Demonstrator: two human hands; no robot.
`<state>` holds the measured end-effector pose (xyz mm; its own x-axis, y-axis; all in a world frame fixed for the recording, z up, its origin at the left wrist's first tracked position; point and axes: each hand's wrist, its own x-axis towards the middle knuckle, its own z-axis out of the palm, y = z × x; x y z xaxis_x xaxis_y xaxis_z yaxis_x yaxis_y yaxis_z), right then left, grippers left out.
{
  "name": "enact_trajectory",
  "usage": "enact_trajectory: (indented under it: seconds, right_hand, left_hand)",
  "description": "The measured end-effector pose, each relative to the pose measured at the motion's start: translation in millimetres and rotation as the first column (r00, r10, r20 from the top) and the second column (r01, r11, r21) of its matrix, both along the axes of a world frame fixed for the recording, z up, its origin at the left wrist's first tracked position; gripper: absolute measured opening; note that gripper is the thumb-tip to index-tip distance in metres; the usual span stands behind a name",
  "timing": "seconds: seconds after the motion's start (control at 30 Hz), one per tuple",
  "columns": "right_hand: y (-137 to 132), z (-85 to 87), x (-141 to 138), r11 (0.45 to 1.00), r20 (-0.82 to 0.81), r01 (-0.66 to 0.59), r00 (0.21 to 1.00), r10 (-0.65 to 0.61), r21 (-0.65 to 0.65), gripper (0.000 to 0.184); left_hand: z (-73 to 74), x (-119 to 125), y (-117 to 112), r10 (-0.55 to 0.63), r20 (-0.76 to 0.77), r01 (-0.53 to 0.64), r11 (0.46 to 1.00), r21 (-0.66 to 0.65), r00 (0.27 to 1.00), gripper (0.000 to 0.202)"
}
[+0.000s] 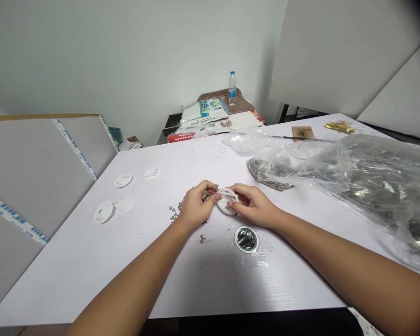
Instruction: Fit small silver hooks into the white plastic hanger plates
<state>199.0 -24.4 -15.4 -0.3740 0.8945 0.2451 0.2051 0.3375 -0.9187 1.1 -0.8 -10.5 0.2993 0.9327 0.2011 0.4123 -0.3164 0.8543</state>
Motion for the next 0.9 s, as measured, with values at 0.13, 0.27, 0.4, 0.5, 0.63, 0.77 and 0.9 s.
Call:
enact_trajectory:
  seconds: [0.13,0.27,0.4,0.5,0.63,0.77,0.9]
  right_hand:
    - [0.9,-0.6,-0.6,0.999,-0.083,-0.003,0.997,0.000,-0.044,0.025]
    - [2.4,-2.5,-1.8,0.997,-0.113,0.075,0.991,-0.075,-0.006,0.021]
    - [1.5,-3.7,-1.4,0.996,-0.129,0.084,0.988,-0.083,0.001,0.025]
    - [-0.5,-4.0,-0.8,0.998,-0.104,0.026,0.994,-0.020,0.061,0.033]
    - [-2.8,-4.4,-1.0,0.989,-0.030,-0.041,0.999,0.046,0.141,0.075]
    - [-4.1,-4.5,-1.9,0.986,0.014,-0.036,0.999,0.034,0.166,0.076]
    - [-0.6,3.6,1.4,0.974,0.085,0.042,0.994,-0.062,0.221,0.058]
  left_hand:
    - [-0.9,-0.3,0.9,-0.046,0.059,0.049,0.998,-0.043,0.997,0.018]
    - [2.5,-2.6,1.0,-0.117,0.091,0.127,0.986,-0.111,0.989,0.025]
    - [4.3,-5.2,1.7,-0.173,0.083,0.183,0.974,-0.135,0.981,0.028]
    - [3.3,-4.8,3.1,-0.193,0.145,0.214,0.966,-0.147,0.970,0.028]
    - [3.1,-0.9,2.5,-0.222,0.239,0.267,0.948,-0.174,0.945,0.026]
    - [4.0,3.1,-1.6,-0.268,0.233,0.313,0.931,-0.186,0.935,0.025]
    - [5.2,2.2,-4.7,-0.223,0.154,0.249,0.953,-0.172,0.962,0.027]
